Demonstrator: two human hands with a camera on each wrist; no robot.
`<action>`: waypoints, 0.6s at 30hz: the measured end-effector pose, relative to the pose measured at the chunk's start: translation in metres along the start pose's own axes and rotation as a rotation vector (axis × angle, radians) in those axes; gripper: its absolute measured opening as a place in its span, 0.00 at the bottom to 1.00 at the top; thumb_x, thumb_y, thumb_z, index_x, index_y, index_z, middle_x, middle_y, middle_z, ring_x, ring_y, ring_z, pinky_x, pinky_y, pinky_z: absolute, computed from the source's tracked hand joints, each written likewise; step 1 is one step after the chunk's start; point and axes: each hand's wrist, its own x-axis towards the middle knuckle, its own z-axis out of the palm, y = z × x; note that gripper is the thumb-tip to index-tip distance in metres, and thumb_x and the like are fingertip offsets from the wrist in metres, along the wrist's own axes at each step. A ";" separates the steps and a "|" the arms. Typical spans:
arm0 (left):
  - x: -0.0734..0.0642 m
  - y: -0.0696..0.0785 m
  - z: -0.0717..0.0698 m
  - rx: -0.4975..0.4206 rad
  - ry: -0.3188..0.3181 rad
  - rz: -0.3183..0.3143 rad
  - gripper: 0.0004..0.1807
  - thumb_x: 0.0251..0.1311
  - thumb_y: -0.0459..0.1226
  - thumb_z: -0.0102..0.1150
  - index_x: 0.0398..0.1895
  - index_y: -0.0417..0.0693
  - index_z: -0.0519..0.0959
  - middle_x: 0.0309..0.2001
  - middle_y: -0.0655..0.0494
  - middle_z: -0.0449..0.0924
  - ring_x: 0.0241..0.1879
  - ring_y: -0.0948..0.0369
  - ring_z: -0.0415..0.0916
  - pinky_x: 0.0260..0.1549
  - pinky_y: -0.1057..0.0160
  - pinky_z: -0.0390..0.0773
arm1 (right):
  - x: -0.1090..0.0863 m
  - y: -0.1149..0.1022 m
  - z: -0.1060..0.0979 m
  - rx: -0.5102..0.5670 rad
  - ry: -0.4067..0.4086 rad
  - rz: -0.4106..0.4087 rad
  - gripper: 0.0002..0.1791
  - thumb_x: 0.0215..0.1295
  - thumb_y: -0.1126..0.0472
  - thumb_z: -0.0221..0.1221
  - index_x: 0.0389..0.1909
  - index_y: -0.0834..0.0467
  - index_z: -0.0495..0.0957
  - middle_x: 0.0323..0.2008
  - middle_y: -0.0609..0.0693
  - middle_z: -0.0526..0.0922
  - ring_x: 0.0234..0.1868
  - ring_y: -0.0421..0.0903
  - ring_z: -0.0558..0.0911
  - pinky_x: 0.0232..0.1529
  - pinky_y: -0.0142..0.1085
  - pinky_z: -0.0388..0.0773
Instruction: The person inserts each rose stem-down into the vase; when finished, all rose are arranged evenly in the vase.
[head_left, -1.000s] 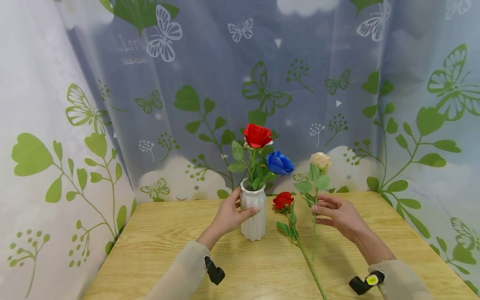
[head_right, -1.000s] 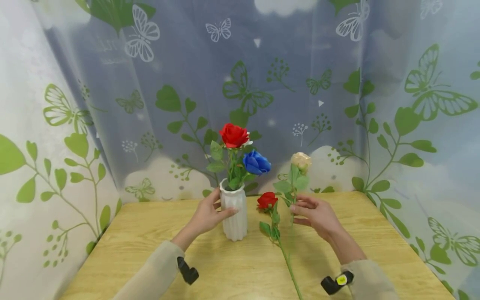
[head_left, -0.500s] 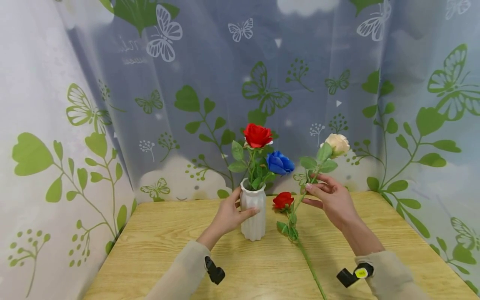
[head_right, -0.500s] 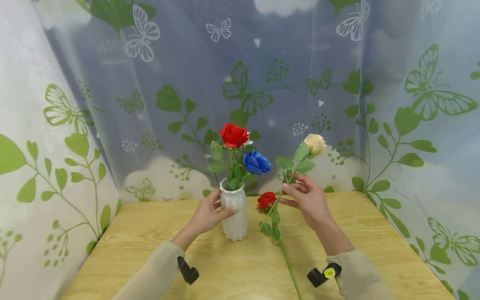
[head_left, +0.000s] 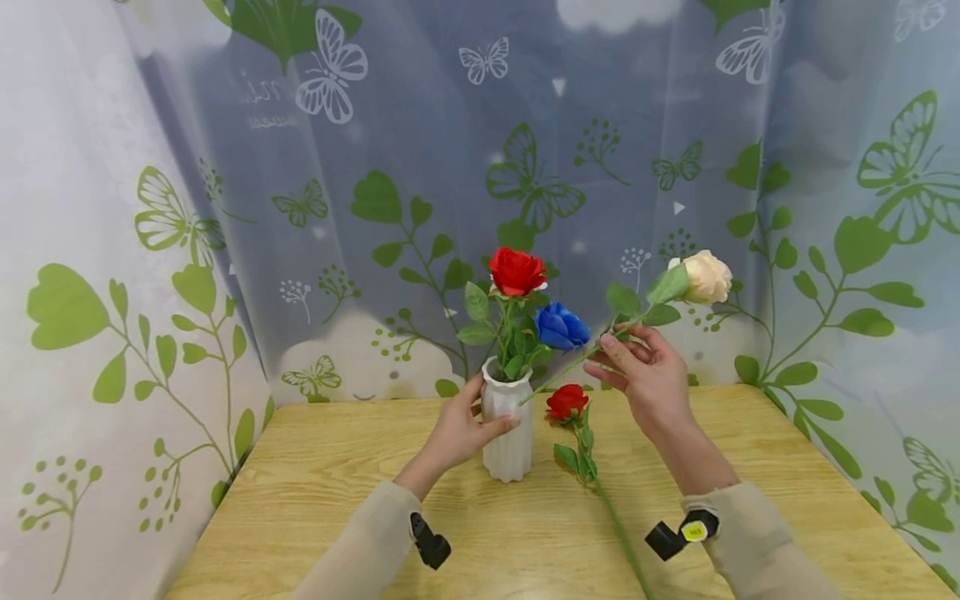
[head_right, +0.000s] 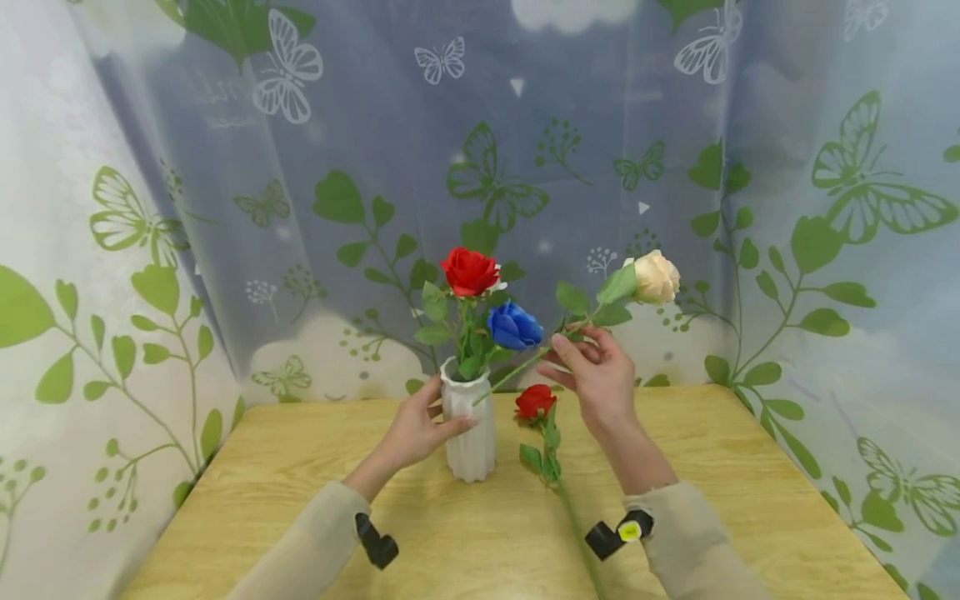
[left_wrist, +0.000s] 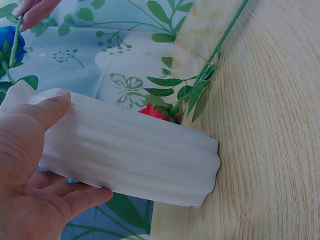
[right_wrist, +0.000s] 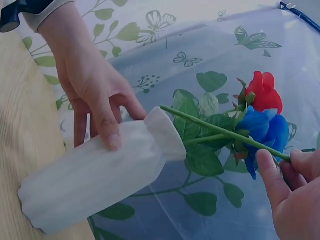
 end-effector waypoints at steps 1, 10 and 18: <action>0.000 0.000 0.000 0.002 0.000 -0.002 0.47 0.66 0.42 0.73 0.84 0.50 0.58 0.76 0.45 0.69 0.75 0.44 0.70 0.69 0.38 0.76 | 0.001 -0.001 0.003 0.013 0.013 -0.006 0.17 0.72 0.65 0.65 0.56 0.61 0.72 0.40 0.49 0.87 0.41 0.46 0.92 0.47 0.42 0.91; 0.000 0.000 0.000 0.009 0.002 -0.012 0.47 0.66 0.43 0.73 0.84 0.50 0.58 0.76 0.45 0.70 0.75 0.44 0.69 0.70 0.38 0.75 | 0.008 0.001 0.018 0.103 0.116 -0.070 0.11 0.70 0.69 0.65 0.48 0.62 0.76 0.36 0.51 0.87 0.37 0.48 0.92 0.42 0.42 0.91; 0.001 0.001 0.000 0.018 0.003 -0.001 0.47 0.66 0.41 0.74 0.84 0.51 0.58 0.77 0.46 0.69 0.76 0.45 0.68 0.70 0.39 0.75 | 0.010 0.010 0.028 -0.017 0.118 -0.152 0.08 0.70 0.73 0.65 0.38 0.57 0.79 0.32 0.46 0.88 0.35 0.45 0.92 0.41 0.46 0.92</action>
